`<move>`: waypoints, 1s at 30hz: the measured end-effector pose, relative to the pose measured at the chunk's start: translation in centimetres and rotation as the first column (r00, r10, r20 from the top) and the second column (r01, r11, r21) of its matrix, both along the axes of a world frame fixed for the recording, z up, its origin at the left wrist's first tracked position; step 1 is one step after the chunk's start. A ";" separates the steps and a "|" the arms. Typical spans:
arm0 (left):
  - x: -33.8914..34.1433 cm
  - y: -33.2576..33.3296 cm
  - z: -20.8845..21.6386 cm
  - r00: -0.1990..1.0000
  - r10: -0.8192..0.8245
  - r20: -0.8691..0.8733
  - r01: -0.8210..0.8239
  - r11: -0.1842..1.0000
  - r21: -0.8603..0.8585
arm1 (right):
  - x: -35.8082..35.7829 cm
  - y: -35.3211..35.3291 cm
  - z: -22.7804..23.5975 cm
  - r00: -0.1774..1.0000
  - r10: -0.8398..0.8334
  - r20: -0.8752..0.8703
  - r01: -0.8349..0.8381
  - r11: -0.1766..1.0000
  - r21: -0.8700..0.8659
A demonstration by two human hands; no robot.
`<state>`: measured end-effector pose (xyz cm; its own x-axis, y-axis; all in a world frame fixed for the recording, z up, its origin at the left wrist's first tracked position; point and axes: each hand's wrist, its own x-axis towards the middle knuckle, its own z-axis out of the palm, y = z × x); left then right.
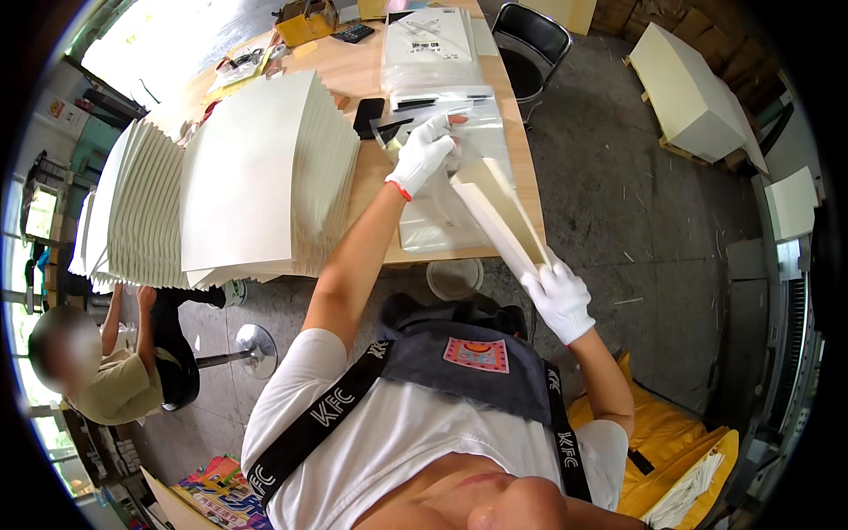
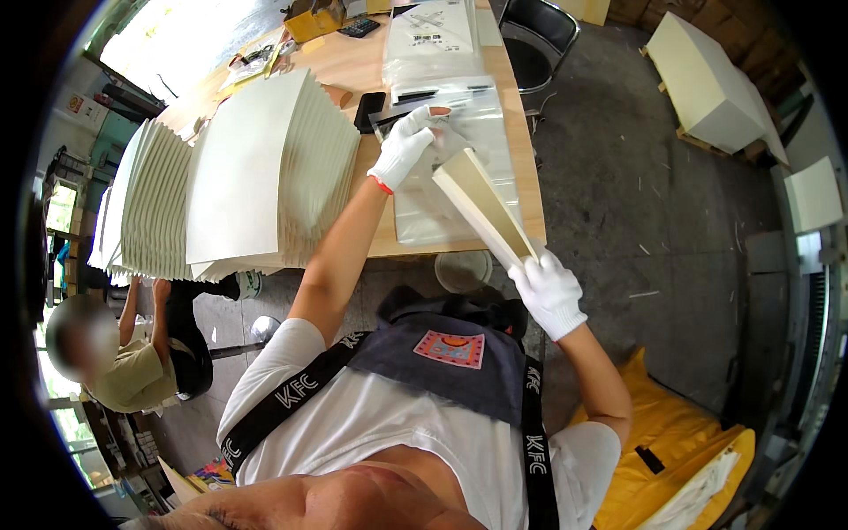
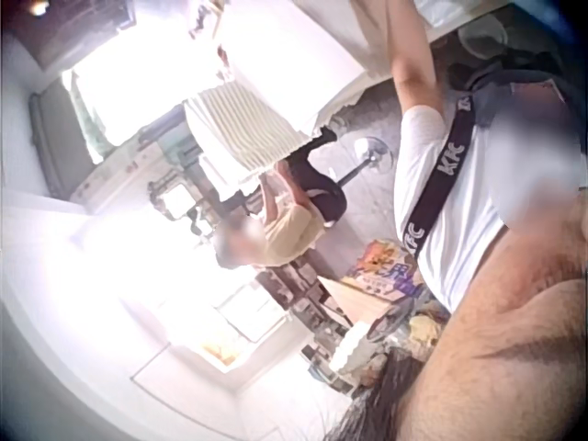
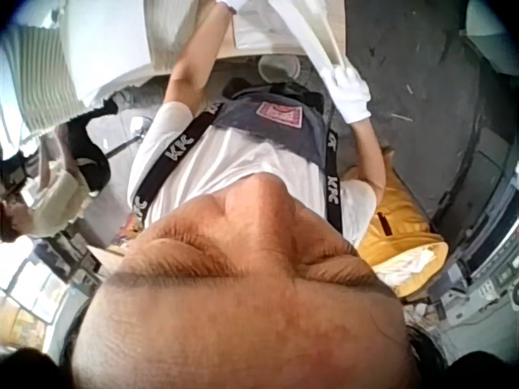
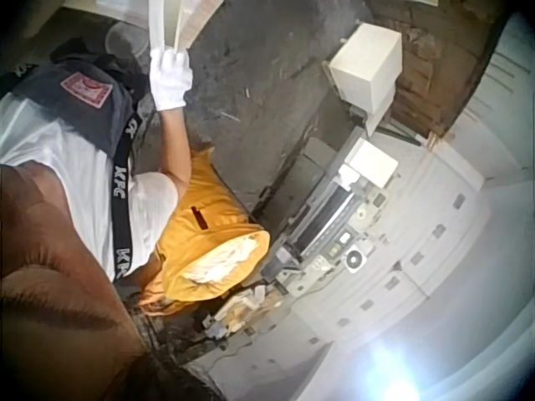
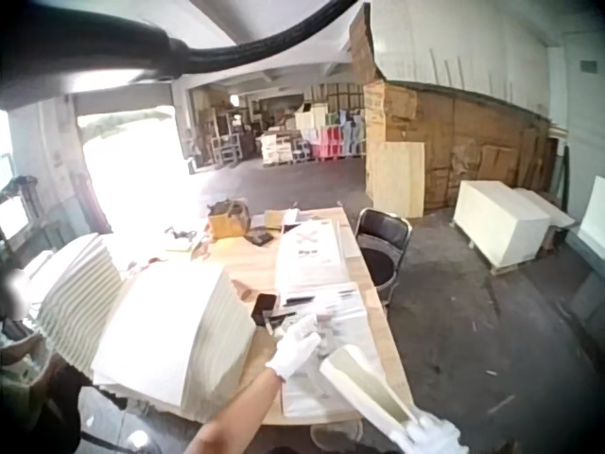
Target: The person repeatedly picks up stacks of white paper sheets from a table, places them into clear plastic packaging, and stacks the sealed packages. The process is continuous and repetitive, with the person handling the paper and packaging materials by hand.
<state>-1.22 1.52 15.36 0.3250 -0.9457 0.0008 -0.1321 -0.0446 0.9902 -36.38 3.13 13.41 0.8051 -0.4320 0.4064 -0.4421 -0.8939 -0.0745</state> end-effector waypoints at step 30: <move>-10.8 7.2 -4.5 0.927 0.171 0.334 -0.061 0.947 -0.315 | 13.9 -2.7 -7.0 0.962 0.078 -0.262 -0.003 0.962 0.274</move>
